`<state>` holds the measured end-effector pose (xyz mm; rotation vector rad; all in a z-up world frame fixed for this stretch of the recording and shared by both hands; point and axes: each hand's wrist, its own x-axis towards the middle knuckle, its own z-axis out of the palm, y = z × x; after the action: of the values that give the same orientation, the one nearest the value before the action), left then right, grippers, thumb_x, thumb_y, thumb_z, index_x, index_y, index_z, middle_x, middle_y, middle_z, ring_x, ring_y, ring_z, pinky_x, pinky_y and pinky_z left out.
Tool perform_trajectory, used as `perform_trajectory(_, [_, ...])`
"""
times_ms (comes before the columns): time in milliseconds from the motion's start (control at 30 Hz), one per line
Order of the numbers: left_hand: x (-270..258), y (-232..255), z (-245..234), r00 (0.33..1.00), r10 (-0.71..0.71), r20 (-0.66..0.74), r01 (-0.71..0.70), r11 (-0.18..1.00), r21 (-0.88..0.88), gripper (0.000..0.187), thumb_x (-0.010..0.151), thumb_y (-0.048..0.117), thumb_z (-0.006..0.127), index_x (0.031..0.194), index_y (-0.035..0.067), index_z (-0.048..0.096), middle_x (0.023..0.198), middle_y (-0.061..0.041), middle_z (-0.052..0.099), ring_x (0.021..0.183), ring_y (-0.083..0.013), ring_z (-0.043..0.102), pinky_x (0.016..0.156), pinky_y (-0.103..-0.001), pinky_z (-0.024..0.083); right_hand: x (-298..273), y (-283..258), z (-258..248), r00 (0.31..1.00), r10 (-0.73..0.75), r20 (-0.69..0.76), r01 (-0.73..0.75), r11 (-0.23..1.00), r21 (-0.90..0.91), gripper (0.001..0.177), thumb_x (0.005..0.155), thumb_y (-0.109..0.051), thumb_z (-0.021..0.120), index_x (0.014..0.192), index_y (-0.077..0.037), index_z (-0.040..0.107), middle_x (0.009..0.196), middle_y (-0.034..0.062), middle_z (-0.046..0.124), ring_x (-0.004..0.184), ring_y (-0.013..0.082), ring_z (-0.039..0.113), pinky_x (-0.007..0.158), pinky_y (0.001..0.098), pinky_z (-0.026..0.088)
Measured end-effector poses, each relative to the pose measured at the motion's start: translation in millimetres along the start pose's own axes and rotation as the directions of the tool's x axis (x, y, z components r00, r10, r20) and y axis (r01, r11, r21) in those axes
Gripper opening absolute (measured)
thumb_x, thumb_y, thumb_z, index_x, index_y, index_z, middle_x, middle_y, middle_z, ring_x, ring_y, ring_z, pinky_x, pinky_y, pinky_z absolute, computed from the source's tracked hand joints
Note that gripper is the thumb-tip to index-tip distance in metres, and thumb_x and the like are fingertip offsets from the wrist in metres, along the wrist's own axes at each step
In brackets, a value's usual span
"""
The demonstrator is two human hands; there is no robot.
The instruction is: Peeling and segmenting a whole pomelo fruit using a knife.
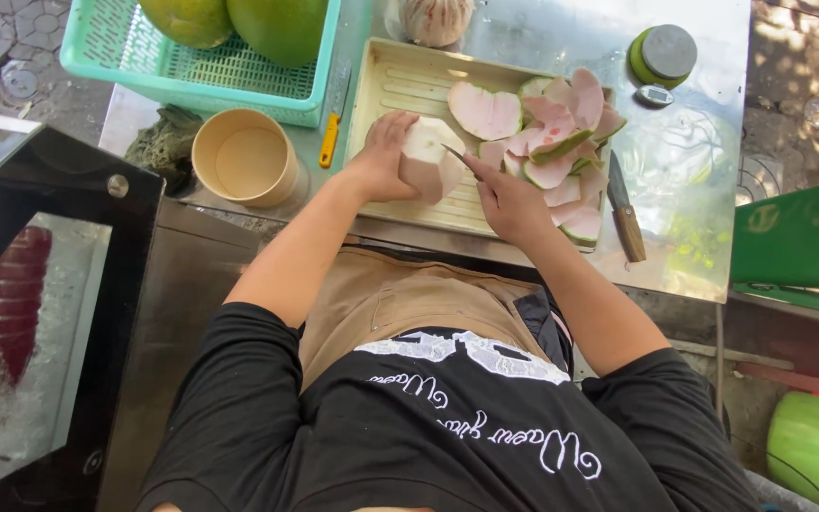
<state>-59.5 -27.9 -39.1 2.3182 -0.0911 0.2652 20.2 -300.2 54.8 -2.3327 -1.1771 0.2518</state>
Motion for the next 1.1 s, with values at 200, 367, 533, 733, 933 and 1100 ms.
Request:
perform_trajectory(200, [-7,76,22,0.919,-0.333,-0.210,0.337,0.941,-0.018,0.149,0.043,0.043,0.105,0.153,0.011,0.010,0.156,-0.029,0.013,0.146,-0.0494,0.012,0.119,-0.056,0.022,19,-16,2,0.998,-0.049,0.037,0.055,0.983,-0.176,0.055,0.101,-0.015,0.056,0.151,-0.035,0.051,0.087,0.0152,0.070,0.077,0.0372,0.067,0.066,0.0504,0.052])
perform_trajectory(367, [-4,70,41,0.851,-0.354,-0.388,0.372,0.928,-0.030,0.138,0.050,0.043,0.102,0.153,0.015,0.015,0.158,-0.026,0.016,0.147,-0.0493,0.015,0.117,-0.059,0.029,18,-5,10,0.995,-0.099,0.007,0.098,0.965,-0.241,0.055,0.100,-0.014,0.059,0.150,-0.036,0.053,0.082,0.0138,0.067,0.074,0.0354,0.066,0.064,0.0490,0.053])
perform_trajectory(533, [-3,64,35,0.849,-0.420,-0.320,0.429,0.902,-0.045,0.127,0.055,0.041,0.099,0.152,0.017,0.020,0.157,-0.022,0.021,0.145,-0.0459,0.022,0.114,-0.056,0.036,22,0,15,0.989,-0.148,-0.011,0.141,0.960,-0.240,0.055,0.099,-0.013,0.061,0.150,-0.033,0.054,0.083,0.0132,0.067,0.073,0.0346,0.066,0.063,0.0480,0.052])
perform_trajectory(733, [25,47,10,0.862,-0.393,-0.319,0.390,0.918,-0.077,0.124,0.056,0.044,0.097,0.151,0.010,0.025,0.149,-0.019,0.035,0.142,-0.0417,0.032,0.118,-0.050,0.038,21,12,23,0.997,-0.061,-0.041,0.054,0.988,-0.143,0.049,0.103,-0.016,0.058,0.149,-0.034,0.055,0.091,0.0149,0.072,0.080,0.0373,0.068,0.068,0.0496,0.053])
perform_trajectory(933, [52,-9,-21,0.776,-0.615,-0.135,0.554,0.769,-0.318,0.118,0.052,0.047,0.095,0.146,0.005,0.038,0.134,-0.018,0.062,0.121,-0.0301,0.066,0.100,-0.042,0.057,28,8,52,0.993,0.077,-0.088,-0.073,0.996,0.049,0.054,0.104,-0.013,0.054,0.154,-0.031,0.049,0.098,0.0197,0.072,0.085,0.0416,0.067,0.075,0.0518,0.052])
perform_trajectory(1100, [55,-8,-37,0.626,-0.777,0.065,0.632,0.456,-0.626,0.109,0.067,0.054,0.085,0.149,0.004,0.035,0.136,-0.019,0.062,0.117,-0.0320,0.068,0.083,-0.049,0.062,37,20,90,0.981,0.065,-0.182,-0.025,0.977,0.214,0.056,0.105,-0.010,0.055,0.158,-0.024,0.044,0.101,0.0240,0.069,0.093,0.0397,0.068,0.084,0.0477,0.055])
